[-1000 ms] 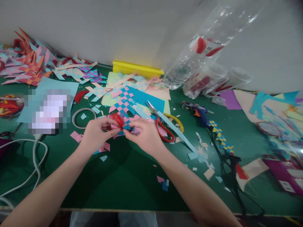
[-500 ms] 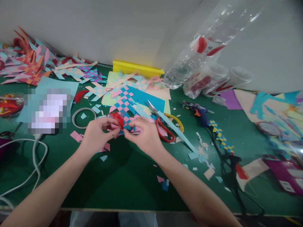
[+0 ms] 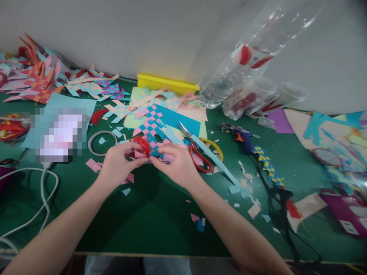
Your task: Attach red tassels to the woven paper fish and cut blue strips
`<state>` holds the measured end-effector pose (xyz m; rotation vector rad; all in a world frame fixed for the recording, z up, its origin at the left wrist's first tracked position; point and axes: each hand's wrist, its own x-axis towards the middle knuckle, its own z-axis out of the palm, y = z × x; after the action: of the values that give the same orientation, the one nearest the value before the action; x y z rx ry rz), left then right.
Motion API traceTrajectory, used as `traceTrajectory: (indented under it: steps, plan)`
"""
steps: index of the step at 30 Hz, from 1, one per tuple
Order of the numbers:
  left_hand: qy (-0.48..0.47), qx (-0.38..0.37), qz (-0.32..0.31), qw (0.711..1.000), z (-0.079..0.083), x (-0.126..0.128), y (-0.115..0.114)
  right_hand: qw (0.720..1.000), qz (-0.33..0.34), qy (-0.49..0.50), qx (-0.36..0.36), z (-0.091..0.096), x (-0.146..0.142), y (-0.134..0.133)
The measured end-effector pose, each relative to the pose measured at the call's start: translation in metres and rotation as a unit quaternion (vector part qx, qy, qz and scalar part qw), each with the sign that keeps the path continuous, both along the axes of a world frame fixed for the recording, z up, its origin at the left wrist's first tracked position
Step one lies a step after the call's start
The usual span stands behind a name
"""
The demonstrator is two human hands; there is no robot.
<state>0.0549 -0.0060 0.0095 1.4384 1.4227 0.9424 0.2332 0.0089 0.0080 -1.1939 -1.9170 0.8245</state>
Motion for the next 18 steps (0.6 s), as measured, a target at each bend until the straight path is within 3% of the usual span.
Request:
traceTrajectory:
  steps: [11, 18]
  plan:
    - [0.059, 0.049, -0.002, 0.997, -0.009, 0.000, -0.003, 0.998, 0.009, -0.045, 0.039, -0.001, 0.003, 0.002]
    - [0.050, 0.058, 0.000, 0.997, -0.010, 0.000, -0.005, 0.998, 0.008, -0.042, 0.049, -0.001, 0.002, 0.001]
